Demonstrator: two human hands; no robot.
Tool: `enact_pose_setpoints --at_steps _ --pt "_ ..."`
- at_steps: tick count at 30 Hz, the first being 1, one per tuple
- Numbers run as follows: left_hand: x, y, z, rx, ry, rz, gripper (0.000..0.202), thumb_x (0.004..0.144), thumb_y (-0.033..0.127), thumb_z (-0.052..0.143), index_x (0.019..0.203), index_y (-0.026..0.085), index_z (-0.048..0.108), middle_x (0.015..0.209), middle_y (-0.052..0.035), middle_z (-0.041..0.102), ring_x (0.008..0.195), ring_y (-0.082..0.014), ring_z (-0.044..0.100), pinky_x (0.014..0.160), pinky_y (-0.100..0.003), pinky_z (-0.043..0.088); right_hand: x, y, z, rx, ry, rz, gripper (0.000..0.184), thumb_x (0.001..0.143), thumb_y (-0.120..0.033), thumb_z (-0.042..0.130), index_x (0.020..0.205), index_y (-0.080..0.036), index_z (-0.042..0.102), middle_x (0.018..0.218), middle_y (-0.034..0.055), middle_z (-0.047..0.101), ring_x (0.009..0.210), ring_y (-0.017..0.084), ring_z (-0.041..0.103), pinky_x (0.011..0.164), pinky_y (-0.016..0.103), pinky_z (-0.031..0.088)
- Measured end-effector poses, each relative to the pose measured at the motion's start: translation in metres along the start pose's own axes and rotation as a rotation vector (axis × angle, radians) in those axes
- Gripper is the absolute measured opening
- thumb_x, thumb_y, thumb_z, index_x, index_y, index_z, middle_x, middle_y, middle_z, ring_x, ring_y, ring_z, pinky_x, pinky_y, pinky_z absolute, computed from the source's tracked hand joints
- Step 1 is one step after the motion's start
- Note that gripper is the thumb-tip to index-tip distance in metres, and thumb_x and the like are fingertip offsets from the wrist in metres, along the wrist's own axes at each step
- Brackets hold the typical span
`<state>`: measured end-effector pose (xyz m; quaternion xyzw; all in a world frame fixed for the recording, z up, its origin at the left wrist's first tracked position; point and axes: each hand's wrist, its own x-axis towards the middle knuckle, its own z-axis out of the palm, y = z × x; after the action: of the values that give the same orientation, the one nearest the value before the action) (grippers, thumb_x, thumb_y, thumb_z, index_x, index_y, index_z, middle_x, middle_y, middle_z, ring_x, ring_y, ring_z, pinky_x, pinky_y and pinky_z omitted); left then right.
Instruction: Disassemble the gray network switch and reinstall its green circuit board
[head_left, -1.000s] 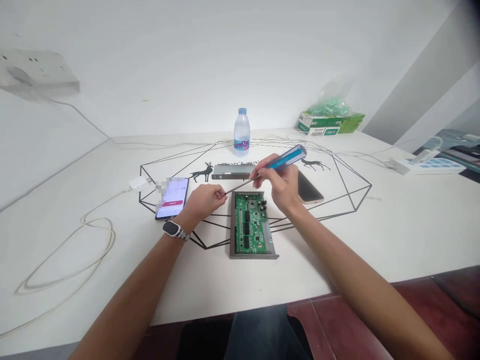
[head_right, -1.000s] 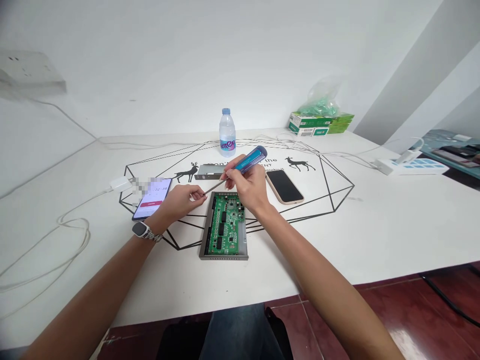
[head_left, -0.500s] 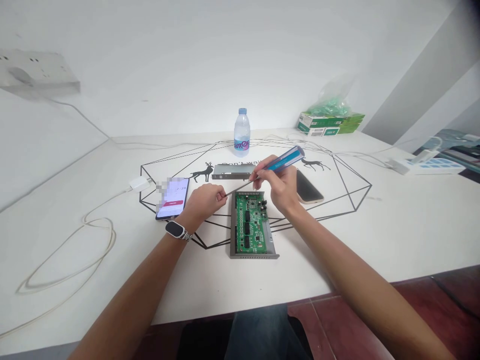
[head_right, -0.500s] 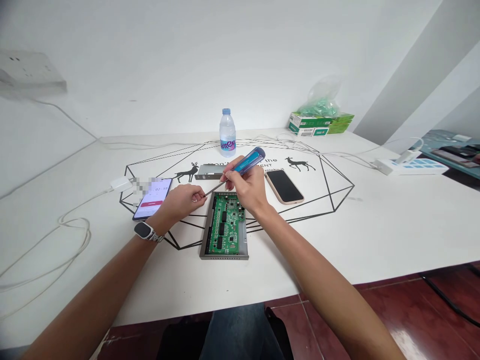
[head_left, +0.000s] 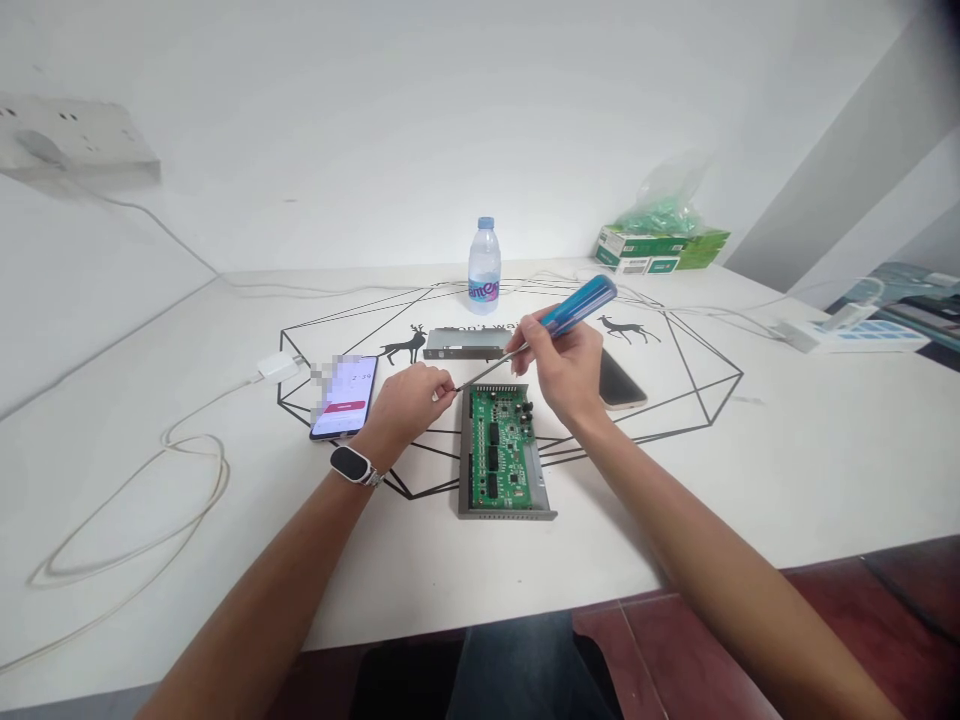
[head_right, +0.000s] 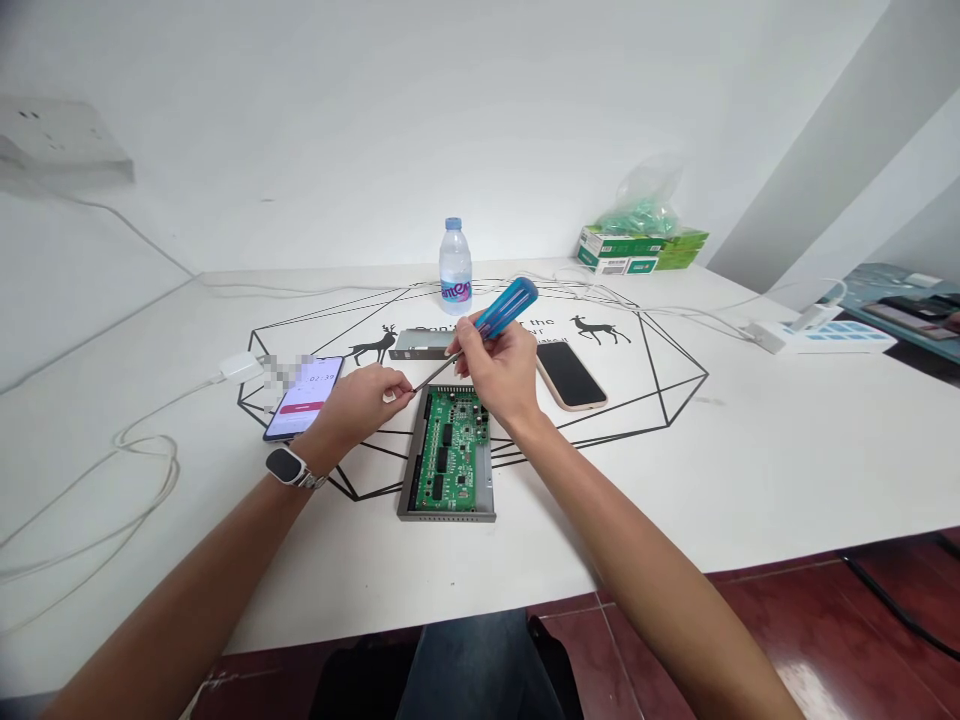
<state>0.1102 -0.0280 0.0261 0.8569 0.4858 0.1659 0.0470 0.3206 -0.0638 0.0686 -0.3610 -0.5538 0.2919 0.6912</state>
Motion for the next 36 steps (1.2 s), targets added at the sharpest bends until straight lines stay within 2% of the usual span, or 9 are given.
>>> enact_pose_setpoints --at_steps 7,12,20,32,36 --pt "-0.001 -0.001 -0.001 -0.077 0.026 -0.019 0.022 0.096 0.035 0.058 0.089 0.022 0.074 0.092 -0.0044 0.077 0.091 -0.0242 0.066 0.072 -0.035 0.044 0.006 0.005 -0.005 0.072 0.069 0.008 0.033 0.087 -0.048 0.076 0.075 -0.02 0.063 0.06 -0.0013 0.067 0.041 0.01 0.056 0.042 0.027 0.048" --pt "-0.002 -0.001 -0.001 -0.076 0.049 0.028 0.022 0.096 0.034 0.058 0.089 0.022 0.075 0.089 -0.0052 0.077 0.09 -0.0245 0.065 0.07 -0.034 0.045 0.007 0.004 -0.004 0.056 0.08 0.012 0.036 0.087 -0.051 0.075 0.074 -0.021 0.061 0.06 -0.0016 0.066 0.041 0.01 0.055 0.042 0.027 0.048" --pt "-0.002 -0.006 0.001 -0.229 0.0 0.112 0.021 0.095 0.036 0.06 0.093 0.022 0.076 0.09 -0.0038 0.077 0.084 -0.0212 0.067 0.072 -0.032 0.048 0.01 0.003 -0.011 0.075 0.013 0.026 0.012 0.086 -0.03 0.066 0.077 -0.022 0.061 0.059 -0.0026 0.066 0.041 0.01 0.055 0.04 0.025 0.043" --pt "-0.002 -0.006 -0.001 -0.19 -0.004 0.07 0.021 0.092 0.036 0.059 0.088 0.022 0.075 0.087 -0.0036 0.077 0.084 -0.0216 0.068 0.072 -0.033 0.048 0.011 0.002 -0.014 0.069 0.035 -0.006 0.009 0.084 -0.025 0.062 0.076 -0.022 0.058 0.059 -0.0029 0.065 0.043 0.01 0.054 0.042 0.026 0.043" --pt "-0.002 -0.004 -0.002 -0.172 0.007 0.065 0.021 0.092 0.036 0.059 0.087 0.022 0.074 0.087 -0.0039 0.077 0.085 -0.0222 0.068 0.073 -0.033 0.048 0.011 0.002 -0.014 0.088 0.025 0.023 0.006 0.081 -0.023 0.061 0.076 -0.022 0.059 0.058 -0.0027 0.065 0.042 0.01 0.054 0.042 0.026 0.042"
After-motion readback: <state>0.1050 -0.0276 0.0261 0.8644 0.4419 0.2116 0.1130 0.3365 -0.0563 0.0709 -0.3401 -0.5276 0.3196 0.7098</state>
